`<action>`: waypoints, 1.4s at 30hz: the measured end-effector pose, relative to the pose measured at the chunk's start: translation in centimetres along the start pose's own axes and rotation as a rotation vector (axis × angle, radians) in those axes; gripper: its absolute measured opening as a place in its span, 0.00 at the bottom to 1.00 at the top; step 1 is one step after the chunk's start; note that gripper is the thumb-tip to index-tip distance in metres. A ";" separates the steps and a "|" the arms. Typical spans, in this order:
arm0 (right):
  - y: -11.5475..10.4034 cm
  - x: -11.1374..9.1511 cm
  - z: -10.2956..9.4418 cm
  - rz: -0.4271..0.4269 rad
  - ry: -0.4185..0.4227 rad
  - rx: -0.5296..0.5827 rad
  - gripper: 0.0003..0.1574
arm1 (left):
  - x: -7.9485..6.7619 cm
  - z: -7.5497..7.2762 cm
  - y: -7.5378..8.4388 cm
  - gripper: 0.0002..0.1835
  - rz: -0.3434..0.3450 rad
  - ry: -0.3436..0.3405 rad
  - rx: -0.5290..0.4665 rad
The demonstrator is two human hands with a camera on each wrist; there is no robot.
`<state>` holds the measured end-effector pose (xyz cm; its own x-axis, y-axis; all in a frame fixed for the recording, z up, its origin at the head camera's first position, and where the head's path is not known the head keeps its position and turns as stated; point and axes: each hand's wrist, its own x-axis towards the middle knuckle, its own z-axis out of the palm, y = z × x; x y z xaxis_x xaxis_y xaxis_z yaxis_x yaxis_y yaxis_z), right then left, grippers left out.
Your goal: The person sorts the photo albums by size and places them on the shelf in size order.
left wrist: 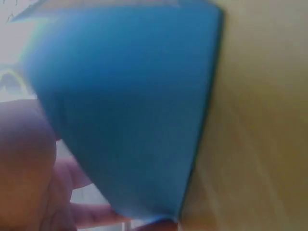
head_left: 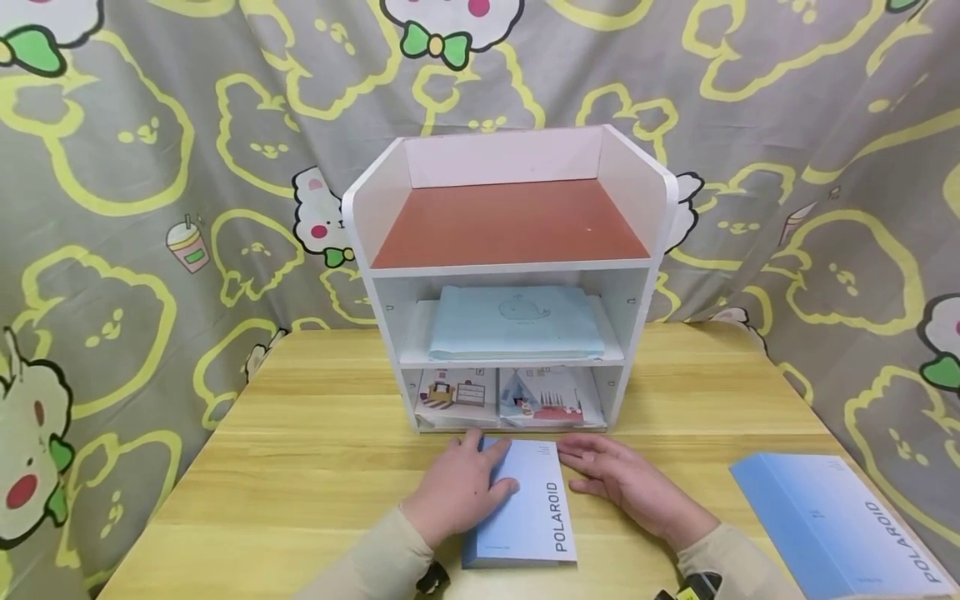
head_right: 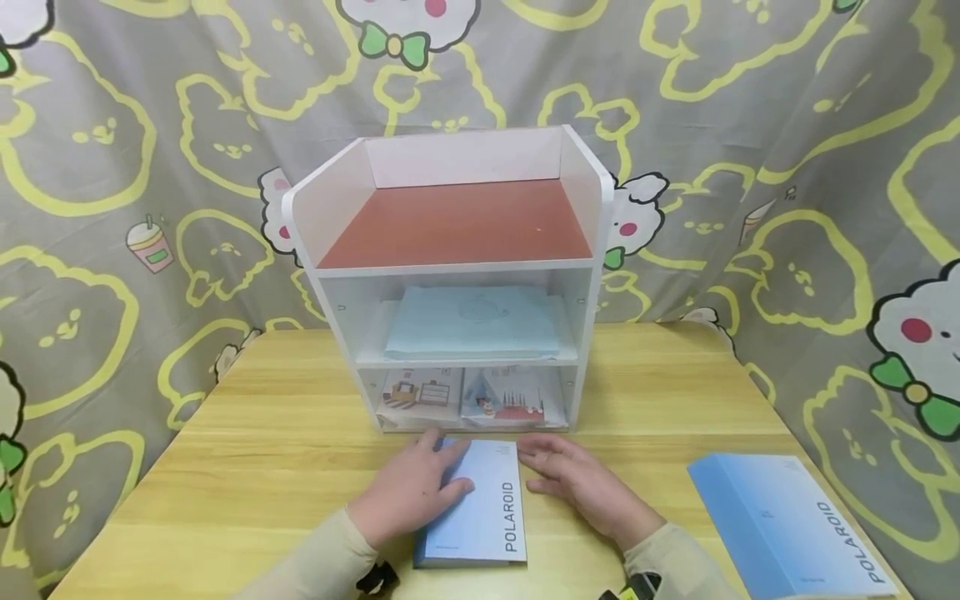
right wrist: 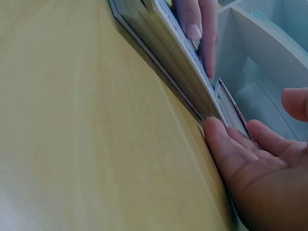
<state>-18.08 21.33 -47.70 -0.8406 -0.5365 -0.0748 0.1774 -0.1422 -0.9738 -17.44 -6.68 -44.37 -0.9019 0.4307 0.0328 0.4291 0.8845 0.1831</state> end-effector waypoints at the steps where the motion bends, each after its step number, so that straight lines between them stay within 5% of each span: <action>1: 0.0 -0.1 -0.2 0.002 -0.018 0.021 0.38 | -0.1 -0.1 -0.4 0.37 -0.007 -0.007 -0.052; 6: -0.3 -0.6 -1.0 0.040 -0.126 0.132 0.37 | -0.6 -0.7 -2.9 0.42 -0.044 -0.055 -0.363; 9: -0.4 -0.8 -1.1 0.067 -0.194 0.203 0.37 | -0.9 -0.6 -4.1 0.45 -0.055 -0.083 -0.458; 16: 0.1 -0.9 0.1 0.093 -0.267 0.277 0.38 | -1.4 -0.2 -4.5 0.48 -0.048 -0.131 -0.443; 29: 0.5 -0.4 4.0 0.044 0.061 0.072 0.44 | -1.2 -0.4 -4.3 0.42 -0.124 -0.156 -0.466; 36: -0.4 -1.0 5.1 -0.001 0.064 -0.028 0.44 | -1.1 -0.5 -4.3 0.43 -0.145 -0.158 -0.487; 42: -0.8 -1.3 4.6 0.053 -0.025 0.212 0.43 | -1.1 -0.7 -4.5 0.44 -0.133 -0.174 -0.493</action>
<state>-14.77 18.27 -45.81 -0.8145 -0.5684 -0.1165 0.3271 -0.2839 -0.9014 -18.46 -11.26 -44.53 -0.9072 0.3812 -0.1782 0.1994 0.7623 0.6157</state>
